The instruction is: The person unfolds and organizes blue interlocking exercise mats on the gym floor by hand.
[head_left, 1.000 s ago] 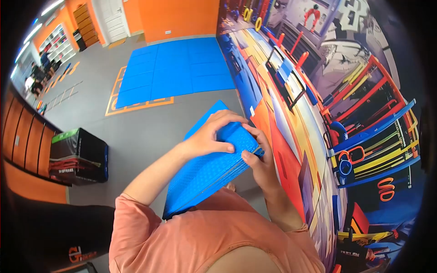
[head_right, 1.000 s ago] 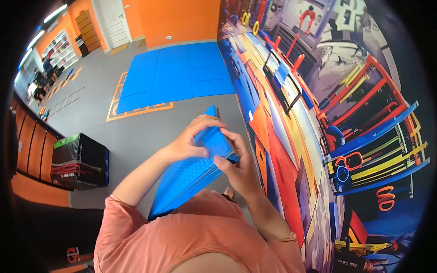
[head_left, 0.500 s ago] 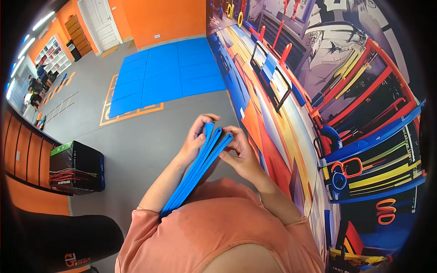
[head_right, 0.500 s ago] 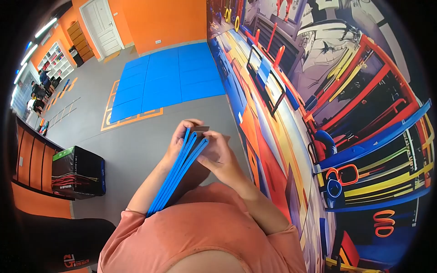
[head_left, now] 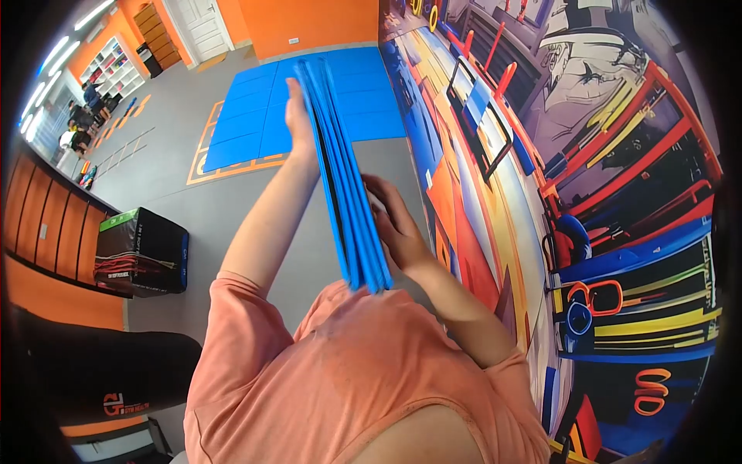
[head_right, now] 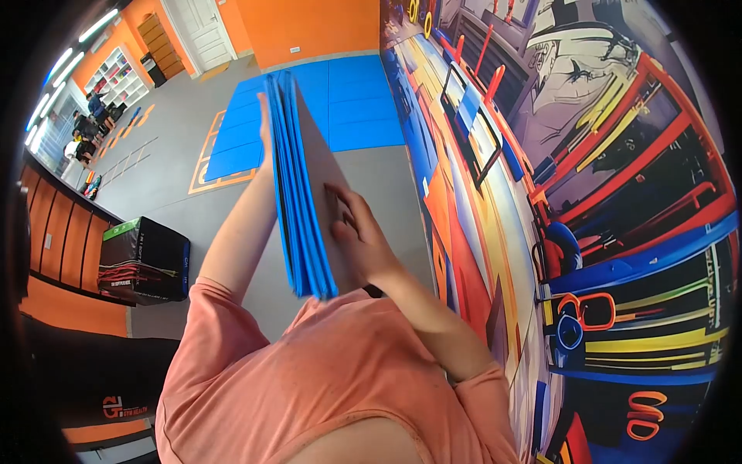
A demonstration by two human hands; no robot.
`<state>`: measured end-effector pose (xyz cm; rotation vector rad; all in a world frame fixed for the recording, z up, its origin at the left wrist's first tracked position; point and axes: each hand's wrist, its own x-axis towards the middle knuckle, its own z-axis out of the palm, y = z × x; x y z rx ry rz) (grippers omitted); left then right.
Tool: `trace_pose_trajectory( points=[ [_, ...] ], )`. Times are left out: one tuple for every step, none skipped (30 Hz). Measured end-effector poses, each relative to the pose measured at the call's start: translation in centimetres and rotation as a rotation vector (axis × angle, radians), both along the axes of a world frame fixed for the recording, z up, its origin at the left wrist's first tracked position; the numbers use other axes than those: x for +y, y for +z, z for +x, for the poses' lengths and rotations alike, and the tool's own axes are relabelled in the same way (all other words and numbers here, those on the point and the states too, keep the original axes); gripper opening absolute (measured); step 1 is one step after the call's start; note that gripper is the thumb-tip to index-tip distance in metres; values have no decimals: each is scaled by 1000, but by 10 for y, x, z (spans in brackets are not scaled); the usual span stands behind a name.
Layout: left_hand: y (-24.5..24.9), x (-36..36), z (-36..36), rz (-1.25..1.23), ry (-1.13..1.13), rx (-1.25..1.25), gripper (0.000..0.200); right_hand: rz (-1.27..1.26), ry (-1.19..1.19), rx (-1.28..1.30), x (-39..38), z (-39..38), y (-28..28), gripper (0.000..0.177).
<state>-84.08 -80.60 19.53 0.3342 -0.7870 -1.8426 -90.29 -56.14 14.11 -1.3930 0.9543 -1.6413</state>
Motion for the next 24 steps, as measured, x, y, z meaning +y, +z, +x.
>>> trace_pose_trajectory(
  points=[
    [7,-5,8,22,85,-74,64,66,45,-85,13,-2,-8,75],
    [14,-7,16,46,171,-146,68,134,91,-168,25,-3,-9,78],
    [18,-7,23,88,204,-145,70,135,93,-166,33,-4,-12,78],
    [14,-14,28,93,244,-107,72,27,146,-131,41,-5,-13,80],
    [14,-18,34,107,245,-101,72,-82,196,-97,44,-6,-14,81],
    [14,-21,40,120,244,-97,73,-87,192,-97,45,-6,-16,81],
    [14,-24,43,113,239,-97,73,25,97,7,44,-7,-19,82],
    [15,-24,47,145,239,-58,74,138,2,110,42,-8,-24,83],
    [16,-25,50,178,241,-19,74,175,-5,114,35,-12,-37,80],
    [15,-29,54,174,240,-14,74,170,-5,118,31,-14,-48,80],
    [11,-36,58,173,248,-20,75,221,-3,23,28,-14,-56,76],
    [7,-42,63,174,259,-25,76,275,3,-70,25,-13,-61,73],
    [3,-48,70,186,267,-46,76,229,-82,-31,24,-10,-67,58],
    [5,-49,75,185,275,-41,76,227,-74,-26,21,-10,-66,58],
    [5,-48,82,190,246,-43,76,241,-134,-7,20,-10,-65,54],
    [4,-48,90,196,217,-45,76,255,-194,12,18,-9,-64,50],
    [5,-49,99,224,227,-140,79,226,-265,-10,15,-6,-59,42],
    [3,-48,105,227,235,-137,79,227,-257,-6,13,-4,-53,42],
    [0,-47,112,192,232,-192,81,228,-260,-67,13,-3,-46,40],
    [-4,-47,119,158,230,-248,83,230,-264,-128,12,-1,-39,39],
    [-7,-48,128,146,274,-289,85,181,-221,-184,9,3,-35,39],
    [-10,-47,137,152,283,-286,85,186,-212,-180,8,8,-38,39],
    [-9,-44,146,141,316,-295,85,212,-185,-162,7,11,-43,41],
    [-7,-42,156,128,352,-303,85,236,-155,-144,4,17,-50,43]
  ],
)
